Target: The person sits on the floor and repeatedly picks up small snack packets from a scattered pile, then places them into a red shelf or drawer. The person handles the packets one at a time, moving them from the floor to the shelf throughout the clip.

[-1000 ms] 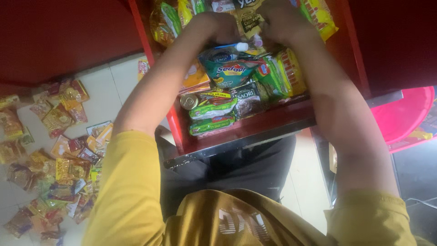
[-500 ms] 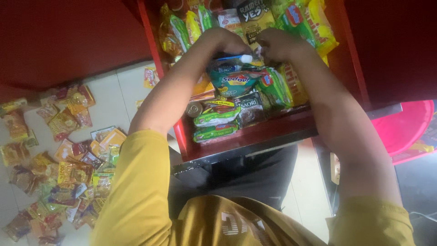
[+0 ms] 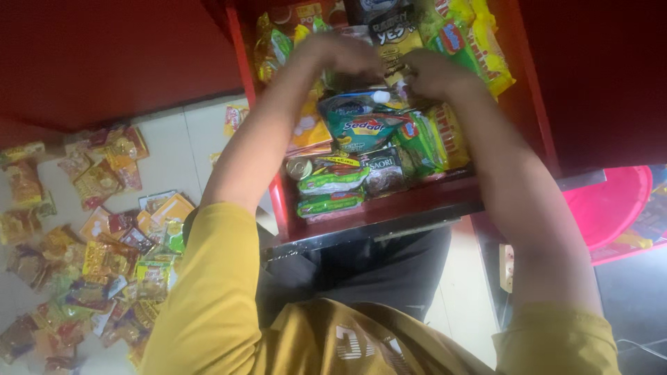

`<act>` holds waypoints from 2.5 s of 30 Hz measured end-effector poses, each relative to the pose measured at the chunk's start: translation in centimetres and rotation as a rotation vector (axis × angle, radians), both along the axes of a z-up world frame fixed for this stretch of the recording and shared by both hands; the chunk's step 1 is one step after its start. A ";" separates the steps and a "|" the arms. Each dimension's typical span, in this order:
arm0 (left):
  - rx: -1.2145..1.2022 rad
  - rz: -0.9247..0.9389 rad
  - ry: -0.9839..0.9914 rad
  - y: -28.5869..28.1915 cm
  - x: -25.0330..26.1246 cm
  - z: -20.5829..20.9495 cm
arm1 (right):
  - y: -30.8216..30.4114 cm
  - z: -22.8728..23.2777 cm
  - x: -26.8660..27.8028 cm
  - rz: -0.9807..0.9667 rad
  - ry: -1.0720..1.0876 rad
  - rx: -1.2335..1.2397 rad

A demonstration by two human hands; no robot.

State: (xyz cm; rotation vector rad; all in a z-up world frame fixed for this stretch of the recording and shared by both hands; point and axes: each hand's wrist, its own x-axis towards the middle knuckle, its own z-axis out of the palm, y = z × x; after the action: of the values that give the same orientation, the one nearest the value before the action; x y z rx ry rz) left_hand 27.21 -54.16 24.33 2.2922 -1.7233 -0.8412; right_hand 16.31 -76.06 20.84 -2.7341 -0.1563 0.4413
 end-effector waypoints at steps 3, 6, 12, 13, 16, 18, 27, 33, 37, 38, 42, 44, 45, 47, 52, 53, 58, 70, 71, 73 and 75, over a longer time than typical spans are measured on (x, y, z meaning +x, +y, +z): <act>-0.124 0.237 0.107 4.5 0.8 2.1 | -0.6 -0.2 0.1 -0.063 0.014 0.064; -0.573 0.457 0.181 12.6 -3.1 3.4 | -0.3 0.9 0.0 -0.065 -0.087 0.095; -0.951 0.920 0.631 28.7 -15.8 2.4 | 5.7 8.8 -3.2 0.033 -0.431 0.097; -0.948 1.017 0.545 31.3 -17.8 1.7 | 7.7 10.5 -4.3 0.015 -0.452 0.046; -1.046 1.220 0.537 37.8 -22.0 -1.8 | 15.0 14.5 -8.0 0.163 -0.665 0.245; -1.028 1.276 0.420 41.5 -24.1 -4.7 | 20.1 16.1 -11.5 0.112 -0.656 0.245; -0.818 1.446 0.053 52.6 -30.0 -15.7 | 42.1 11.0 -18.6 0.305 -0.442 0.374; -0.760 1.418 -0.112 54.9 -29.6 -20.9 | 49.4 2.2 -15.4 0.229 -0.230 0.262; -0.734 1.302 -0.256 53.6 -27.7 -23.5 | 52.0 -4.7 -12.3 0.161 -0.163 0.220; -0.762 1.327 -0.165 53.0 -27.0 -24.3 | 52.2 -6.5 -11.4 0.141 -0.158 0.232; -0.713 1.376 -0.008 50.0 -23.0 -27.5 | 52.0 -13.3 -7.1 0.031 -0.089 0.206; -0.660 1.312 -0.105 48.3 -20.7 -28.9 | 51.4 -16.1 -5.6 0.005 -0.092 0.160; -0.657 1.242 -0.187 47.4 -19.4 -29.2 | 50.9 -17.2 -5.1 0.014 -0.127 0.139; -0.621 1.172 -0.257 46.1 -17.5 -29.6 | 50.6 -18.7 -4.0 -0.006 -0.123 0.129; -0.244 1.005 -0.157 43.4 -15.6 -30.1 | 49.5 -20.6 -4.0 -0.040 0.032 0.132; -0.204 0.959 -0.206 43.1 -15.7 -30.6 | 49.3 -20.7 -4.2 -0.071 0.082 0.118; -0.109 1.027 -0.561 42.8 -14.8 -34.9 | 50.2 -22.5 -3.1 -0.302 0.123 0.186; 0.049 1.362 -0.475 51.2 -14.5 -33.4 | 55.6 -24.1 3.0 -0.146 -0.008 0.002; 0.041 1.368 -0.452 51.8 -14.6 -33.1 | 56.4 -24.4 3.3 -0.071 0.043 0.030; 0.027 1.384 -0.411 53.1 -15.0 -32.9 | 58.4 -25.4 3.9 0.082 0.143 0.086; 0.024 1.395 -0.434 54.4 -15.2 -33.0 | 60.1 -26.1 4.4 0.146 0.173 0.080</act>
State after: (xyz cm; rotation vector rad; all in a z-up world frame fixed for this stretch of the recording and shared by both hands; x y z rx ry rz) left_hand 11.98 0.25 -8.64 2.9114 0.1374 -0.0441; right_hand 20.71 -15.93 -5.31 -2.6012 -0.3225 0.6947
